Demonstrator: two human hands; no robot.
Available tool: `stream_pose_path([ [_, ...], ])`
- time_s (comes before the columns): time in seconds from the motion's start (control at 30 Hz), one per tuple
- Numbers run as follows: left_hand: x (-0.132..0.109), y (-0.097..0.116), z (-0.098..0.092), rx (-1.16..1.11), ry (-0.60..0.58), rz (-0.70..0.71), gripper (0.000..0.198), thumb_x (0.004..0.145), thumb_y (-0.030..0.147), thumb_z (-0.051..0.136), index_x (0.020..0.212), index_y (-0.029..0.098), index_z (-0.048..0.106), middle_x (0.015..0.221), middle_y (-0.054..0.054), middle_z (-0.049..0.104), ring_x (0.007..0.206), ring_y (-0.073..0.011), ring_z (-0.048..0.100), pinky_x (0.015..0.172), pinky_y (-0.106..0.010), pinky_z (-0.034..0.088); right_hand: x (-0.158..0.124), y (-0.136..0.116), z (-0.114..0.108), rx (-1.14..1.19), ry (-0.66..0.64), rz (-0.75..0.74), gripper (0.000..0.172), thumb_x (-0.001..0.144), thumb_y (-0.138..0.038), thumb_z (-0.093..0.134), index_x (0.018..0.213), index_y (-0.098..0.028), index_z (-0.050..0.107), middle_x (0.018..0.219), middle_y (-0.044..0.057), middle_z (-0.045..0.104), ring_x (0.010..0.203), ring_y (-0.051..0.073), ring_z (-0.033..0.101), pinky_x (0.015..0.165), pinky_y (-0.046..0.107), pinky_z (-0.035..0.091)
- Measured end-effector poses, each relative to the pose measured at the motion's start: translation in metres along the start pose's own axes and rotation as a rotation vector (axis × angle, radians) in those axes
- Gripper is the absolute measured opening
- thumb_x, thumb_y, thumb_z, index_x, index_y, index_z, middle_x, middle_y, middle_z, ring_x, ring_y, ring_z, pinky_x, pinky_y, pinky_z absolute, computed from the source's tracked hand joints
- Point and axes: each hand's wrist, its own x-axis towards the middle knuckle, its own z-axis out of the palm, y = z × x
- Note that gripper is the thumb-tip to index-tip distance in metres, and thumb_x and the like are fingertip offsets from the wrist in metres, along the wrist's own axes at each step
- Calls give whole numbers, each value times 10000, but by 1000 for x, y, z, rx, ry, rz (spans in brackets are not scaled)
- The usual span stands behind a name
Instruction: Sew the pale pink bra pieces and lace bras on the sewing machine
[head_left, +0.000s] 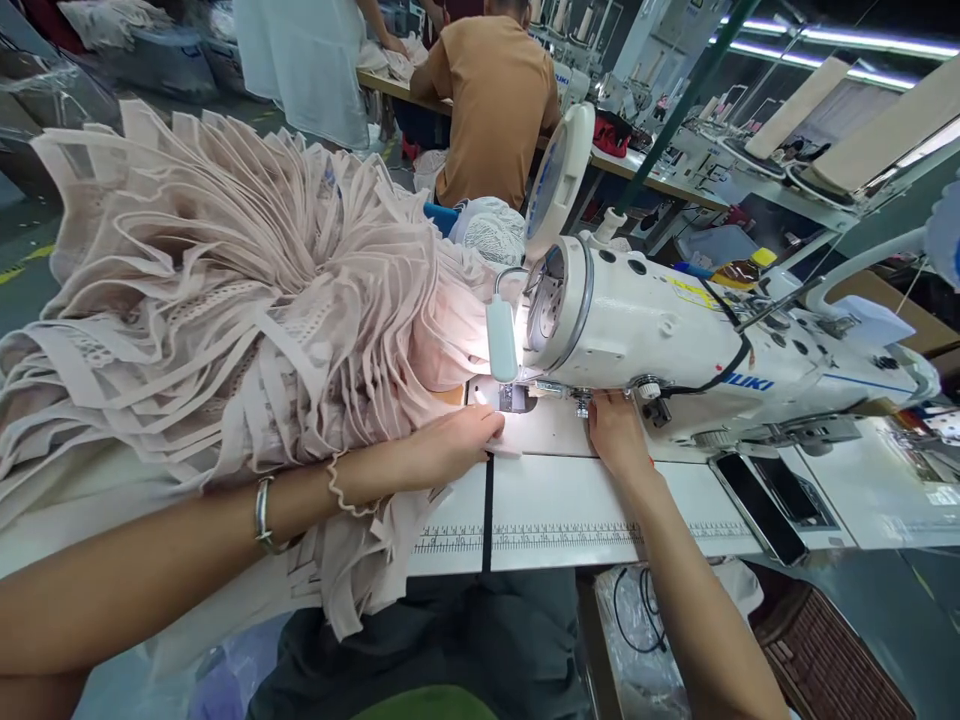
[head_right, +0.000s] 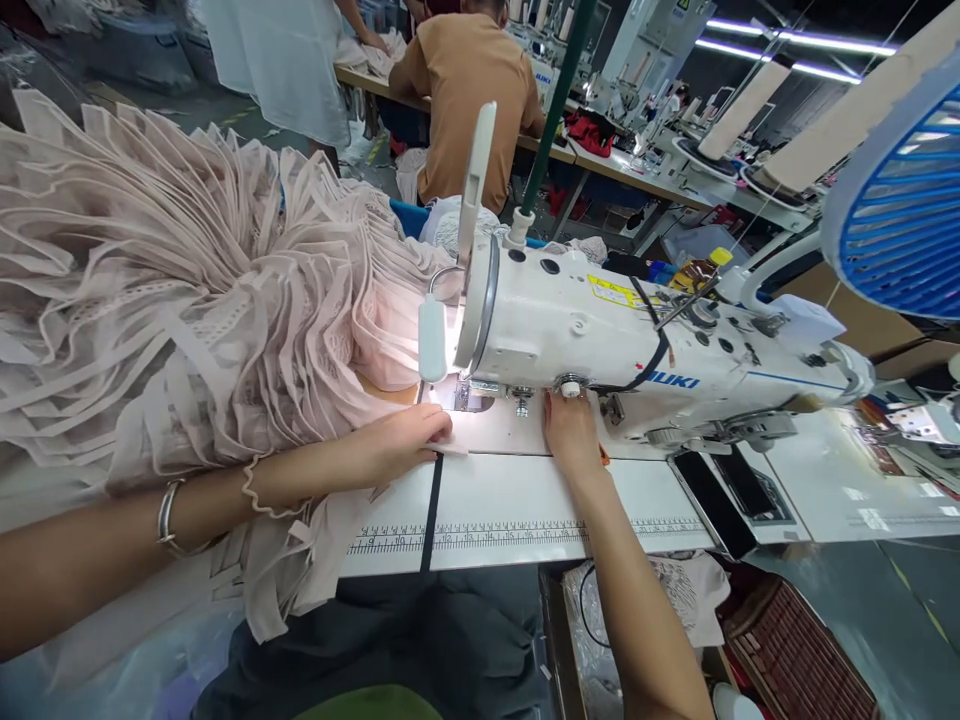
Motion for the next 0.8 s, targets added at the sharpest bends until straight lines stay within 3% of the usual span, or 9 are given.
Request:
stream_pose_path([
  [0.13,-14,-6,2,150,25,197,518,846,-39,452,1306,192,514,1349,-90,598,1250,-229,558,989,-337,454,-15,5,1,3,51,-75,278,951,-146,415,988,-165,689,984,143,696,970,290,597,838,412,500],
  [0.23,-24,0,9,442,37,136,660,833,-64,400,1460,142,389,1461,-150,519,1364,-317,462,1012,-451,435,-22,5,2,-8,124,-45,272,952,-159,418,1018,-151,681,993,152,683,993,296,578,851,427,499],
  [0.3,-25,6,14,602,48,96,620,818,-69,413,1417,88,437,1422,-195,534,1311,-337,498,934,-443,465,-22,5,1,-42,156,-5,294,948,-167,418,1097,-117,667,1032,178,673,1027,312,569,871,446,491],
  [0.4,-16,12,16,732,51,147,365,808,-79,454,1098,74,613,1124,-188,648,1024,-295,614,768,-382,469,-23,1,-2,-74,138,13,304,956,-168,408,1088,-108,675,982,170,688,936,293,594,815,413,483],
  [0.47,-7,12,12,702,64,175,248,807,-87,472,877,111,603,876,-121,637,826,-246,602,688,-345,437,-27,-6,-6,-89,128,14,283,973,-193,414,977,-138,691,891,137,690,844,265,599,756,378,459],
  [0.53,-1,10,5,586,87,150,235,800,-89,495,788,139,555,767,-76,592,757,-219,573,651,-314,408,-32,-14,-10,-106,128,11,279,989,-238,434,879,-165,679,851,117,683,828,260,597,727,364,431],
  [0.67,-1,2,-4,314,106,22,213,824,-58,516,790,151,535,761,-31,558,729,-176,542,631,-263,379,-36,-21,-10,-65,107,14,281,1005,-268,428,832,-178,630,825,112,671,826,270,590,706,363,409],
  [0.8,-7,-4,-3,123,123,-62,161,903,28,497,906,157,592,826,-16,561,746,-161,545,656,-247,409,-30,-19,-9,-32,100,25,210,995,-258,447,920,-171,624,824,108,665,812,270,587,714,364,403],
])
